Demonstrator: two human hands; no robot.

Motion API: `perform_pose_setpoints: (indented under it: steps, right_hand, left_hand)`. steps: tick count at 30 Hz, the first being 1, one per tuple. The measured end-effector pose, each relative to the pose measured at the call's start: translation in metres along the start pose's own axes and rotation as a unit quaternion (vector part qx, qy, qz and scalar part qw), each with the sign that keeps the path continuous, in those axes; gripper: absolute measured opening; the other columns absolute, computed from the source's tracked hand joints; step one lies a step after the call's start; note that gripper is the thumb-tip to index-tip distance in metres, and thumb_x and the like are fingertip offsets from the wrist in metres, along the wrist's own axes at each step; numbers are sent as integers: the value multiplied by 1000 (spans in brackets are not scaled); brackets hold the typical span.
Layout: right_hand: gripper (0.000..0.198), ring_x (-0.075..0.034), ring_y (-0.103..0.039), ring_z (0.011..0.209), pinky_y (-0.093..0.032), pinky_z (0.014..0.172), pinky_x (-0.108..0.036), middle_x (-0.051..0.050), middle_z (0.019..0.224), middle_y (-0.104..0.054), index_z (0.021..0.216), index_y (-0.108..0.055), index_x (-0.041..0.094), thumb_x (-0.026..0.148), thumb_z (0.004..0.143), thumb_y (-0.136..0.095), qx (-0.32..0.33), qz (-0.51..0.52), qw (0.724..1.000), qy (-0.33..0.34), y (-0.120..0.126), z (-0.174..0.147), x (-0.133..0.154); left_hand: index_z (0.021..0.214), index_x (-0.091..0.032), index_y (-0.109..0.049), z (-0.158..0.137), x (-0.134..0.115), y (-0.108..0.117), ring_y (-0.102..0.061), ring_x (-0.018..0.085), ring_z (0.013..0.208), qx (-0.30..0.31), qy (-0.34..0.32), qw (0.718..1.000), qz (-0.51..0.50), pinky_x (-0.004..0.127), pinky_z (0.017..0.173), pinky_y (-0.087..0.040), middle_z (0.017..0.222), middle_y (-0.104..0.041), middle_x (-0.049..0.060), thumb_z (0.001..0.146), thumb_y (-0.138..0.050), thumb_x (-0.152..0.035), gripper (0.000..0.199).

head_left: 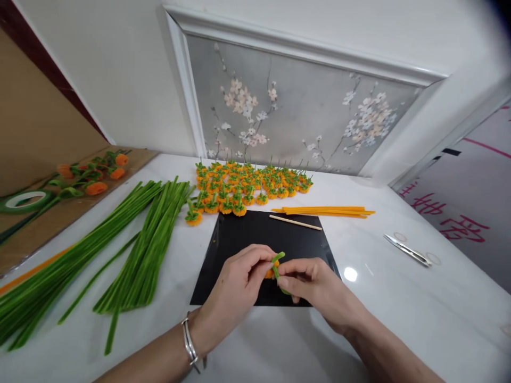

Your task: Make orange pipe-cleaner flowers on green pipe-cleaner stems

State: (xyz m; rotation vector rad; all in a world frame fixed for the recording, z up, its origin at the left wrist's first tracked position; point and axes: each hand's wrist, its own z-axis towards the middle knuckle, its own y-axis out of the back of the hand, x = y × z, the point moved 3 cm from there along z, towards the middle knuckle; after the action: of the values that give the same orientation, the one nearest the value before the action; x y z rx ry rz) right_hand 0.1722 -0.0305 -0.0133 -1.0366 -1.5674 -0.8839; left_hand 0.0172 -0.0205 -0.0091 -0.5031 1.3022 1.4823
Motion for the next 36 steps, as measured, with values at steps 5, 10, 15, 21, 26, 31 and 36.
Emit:
perform_pose_setpoints:
  steps: [5,10,15,21,26,31,36]
  right_hand:
    - [24,-6,-37,52,-29,47,-20,6,56,-44,74,-60,14,37,78,-65,-22,28,999,-10,-3,-1,-1]
    - [36,-9,-54,57,-47,55,-23,4,69,-56,90,-52,19,43,72,-73,-72,131,989,-3,-6,-2,-2]
    - [34,-13,-65,74,-54,70,-26,-1,83,-62,90,-57,16,38,72,-76,-57,217,974,-20,-10,0,-6]
    - [33,-15,-67,77,-56,66,-25,-1,84,-62,87,-61,16,39,70,-77,-66,167,984,-18,-11,0,-9]
    - [31,-12,-63,62,-52,53,-22,-1,78,-63,85,-63,16,42,73,-72,-94,52,994,15,-6,3,-12]
    - [15,-12,-58,59,-46,48,-21,0,69,-61,80,-63,18,33,81,-63,-119,-109,985,68,0,2,-12]
    - [17,-14,-61,73,-51,65,-24,-4,81,-64,79,-65,19,15,88,-52,-125,-306,898,292,-2,-5,5]
  left_hand:
    - [89,-20,-61,0,2,-1,-61,12,87,5,6,1000,-27,23,77,-48,96,-65,1,91,-45,-11,18]
    - [87,-19,-62,0,0,-1,-61,14,85,0,15,999,-30,25,76,-48,94,-65,3,91,-45,-13,18]
    - [86,-19,-61,-2,-2,-2,-60,14,85,0,17,999,-36,25,77,-47,92,-64,3,91,-44,-13,18]
    - [83,-19,-59,-3,-3,-2,-59,13,83,8,16,999,-46,23,76,-46,91,-63,2,91,-44,-12,18]
    - [81,-18,-59,-2,-3,-1,-58,12,79,23,32,998,-56,23,73,-44,87,-62,1,91,-46,-14,17]
    - [81,-17,-61,-1,1,-2,-54,13,71,64,72,994,-55,23,65,-41,79,-60,0,89,-47,-17,16]
    - [78,-15,-63,1,8,-2,-41,9,57,119,150,974,-121,20,52,-32,63,-49,-4,84,-50,-20,15]
